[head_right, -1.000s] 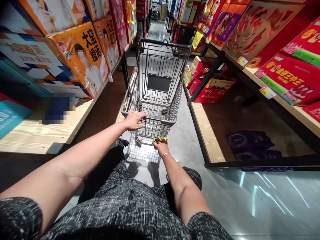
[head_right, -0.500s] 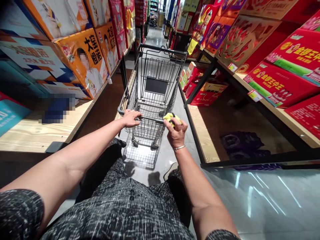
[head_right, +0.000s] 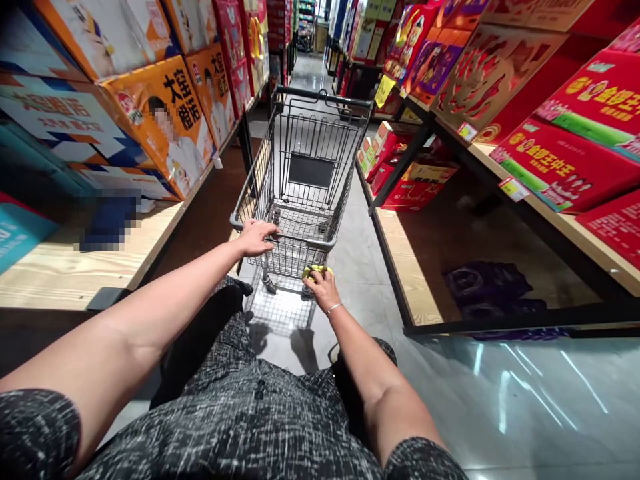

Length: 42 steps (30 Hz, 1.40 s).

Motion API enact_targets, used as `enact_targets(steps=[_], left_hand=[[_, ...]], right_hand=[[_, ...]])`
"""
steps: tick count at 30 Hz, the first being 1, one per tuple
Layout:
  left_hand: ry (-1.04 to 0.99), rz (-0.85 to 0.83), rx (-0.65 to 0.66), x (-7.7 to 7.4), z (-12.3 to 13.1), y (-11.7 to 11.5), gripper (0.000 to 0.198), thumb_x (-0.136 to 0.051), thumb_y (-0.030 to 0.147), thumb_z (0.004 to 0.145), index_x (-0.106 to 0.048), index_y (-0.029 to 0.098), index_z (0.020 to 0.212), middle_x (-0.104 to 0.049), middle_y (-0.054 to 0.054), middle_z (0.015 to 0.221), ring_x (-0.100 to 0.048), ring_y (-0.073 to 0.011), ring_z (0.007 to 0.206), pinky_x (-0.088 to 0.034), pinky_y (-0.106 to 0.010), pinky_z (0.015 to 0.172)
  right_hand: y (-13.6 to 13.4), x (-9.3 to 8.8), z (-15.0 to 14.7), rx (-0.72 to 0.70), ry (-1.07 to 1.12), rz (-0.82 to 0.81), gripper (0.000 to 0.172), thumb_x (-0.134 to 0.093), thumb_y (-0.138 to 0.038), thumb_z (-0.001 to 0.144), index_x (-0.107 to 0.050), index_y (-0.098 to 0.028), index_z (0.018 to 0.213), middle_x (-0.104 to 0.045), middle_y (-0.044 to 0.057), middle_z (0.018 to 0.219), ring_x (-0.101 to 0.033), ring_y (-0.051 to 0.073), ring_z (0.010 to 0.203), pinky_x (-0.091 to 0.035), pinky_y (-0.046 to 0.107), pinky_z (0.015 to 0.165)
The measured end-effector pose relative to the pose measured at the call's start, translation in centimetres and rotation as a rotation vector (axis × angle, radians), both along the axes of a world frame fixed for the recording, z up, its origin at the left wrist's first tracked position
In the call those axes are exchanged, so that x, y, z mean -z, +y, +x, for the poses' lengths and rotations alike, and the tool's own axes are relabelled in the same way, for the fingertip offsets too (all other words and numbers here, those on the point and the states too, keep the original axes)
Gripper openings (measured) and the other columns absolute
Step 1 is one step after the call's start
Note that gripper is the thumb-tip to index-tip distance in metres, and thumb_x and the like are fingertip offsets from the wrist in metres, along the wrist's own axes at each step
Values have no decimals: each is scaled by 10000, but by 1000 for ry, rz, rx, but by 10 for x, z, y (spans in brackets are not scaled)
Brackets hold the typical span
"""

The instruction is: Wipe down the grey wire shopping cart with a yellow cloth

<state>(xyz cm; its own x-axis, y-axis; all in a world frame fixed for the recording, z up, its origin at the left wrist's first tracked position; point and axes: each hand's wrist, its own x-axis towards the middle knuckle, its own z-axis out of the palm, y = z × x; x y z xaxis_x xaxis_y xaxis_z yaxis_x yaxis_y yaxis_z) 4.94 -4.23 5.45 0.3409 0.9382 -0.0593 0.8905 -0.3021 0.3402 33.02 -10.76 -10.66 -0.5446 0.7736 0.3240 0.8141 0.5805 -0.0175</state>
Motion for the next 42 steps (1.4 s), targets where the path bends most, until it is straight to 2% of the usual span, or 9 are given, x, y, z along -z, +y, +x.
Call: enact_targets(steps=[6,9,15,20,25,28,34,38,42], left_hand=[[2,10,-13,1,-17,13,319,-581,242,732,-683,288,1031,-745,11,1148,-574,-273,1173,-255,-476,1073],[11,12,-17,3,-21,15,332,-578,241,740,-679,289,1053,-742,13,1180,-559,-279,1186,-253,-477,1066],[-12,23,-17,4,-22,15,304,-595,237,729,-676,271,1020,-742,3,1120,-567,-271,1146,-248,-474,1059],[-23,22,-37,3,-23,18,278,-602,227,714,-677,268,979,-740,5,1075,-566,-274,1132,-254,-468,1054],[-10,17,-45,4,-21,19,294,-604,250,723,-679,269,1006,-733,-2,1092,-557,-277,1151,-257,-468,1075],[9,11,-44,3,-22,19,293,-610,278,742,-678,268,1027,-726,-17,1122,-549,-282,1169,-264,-475,1089],[100,6,-30,-6,-10,12,379,-609,388,822,-670,243,1167,-664,-85,1298,-481,-334,1304,-210,-558,1155],[72,108,53,-9,30,0,604,-585,349,861,-522,222,1447,-560,-118,1463,-379,-336,1428,-79,-584,1225],[-11,24,164,-7,68,-8,713,-603,408,873,-434,199,1533,-536,-120,1471,-431,-308,1380,-220,-483,1212]], right_hand=[[30,-68,21,40,309,337,329,-622,-127,911,-757,-360,1100,-564,58,1247,-404,259,1265,-439,470,1089],[44,-84,12,102,389,415,300,-626,-142,910,-724,-341,1113,-508,69,1275,-398,270,1276,-446,486,1093],[41,-25,-18,117,594,408,313,-569,-76,850,-656,-295,1056,-431,69,1206,-432,246,1222,-490,483,1060],[20,31,-22,230,575,-53,445,-524,-39,724,-680,-268,1072,-467,96,1260,-458,279,1214,-493,506,1039],[15,42,-9,230,480,-268,563,-492,5,631,-719,-265,1069,-549,82,1249,-511,253,1130,-529,418,1002],[25,15,8,234,475,-184,558,-476,9,631,-713,-264,1056,-564,76,1232,-530,249,1108,-536,426,982],[41,-89,21,254,667,220,607,-515,-52,731,-599,-268,1292,-459,124,1317,-476,298,1286,-441,526,1097],[48,-126,4,19,503,100,630,-516,-16,734,-637,-301,1283,-493,95,1373,-468,287,1278,-432,501,1099],[86,-138,1,15,338,-71,622,-498,6,706,-698,-257,1233,-548,99,1354,-470,287,1188,-441,483,1052]])
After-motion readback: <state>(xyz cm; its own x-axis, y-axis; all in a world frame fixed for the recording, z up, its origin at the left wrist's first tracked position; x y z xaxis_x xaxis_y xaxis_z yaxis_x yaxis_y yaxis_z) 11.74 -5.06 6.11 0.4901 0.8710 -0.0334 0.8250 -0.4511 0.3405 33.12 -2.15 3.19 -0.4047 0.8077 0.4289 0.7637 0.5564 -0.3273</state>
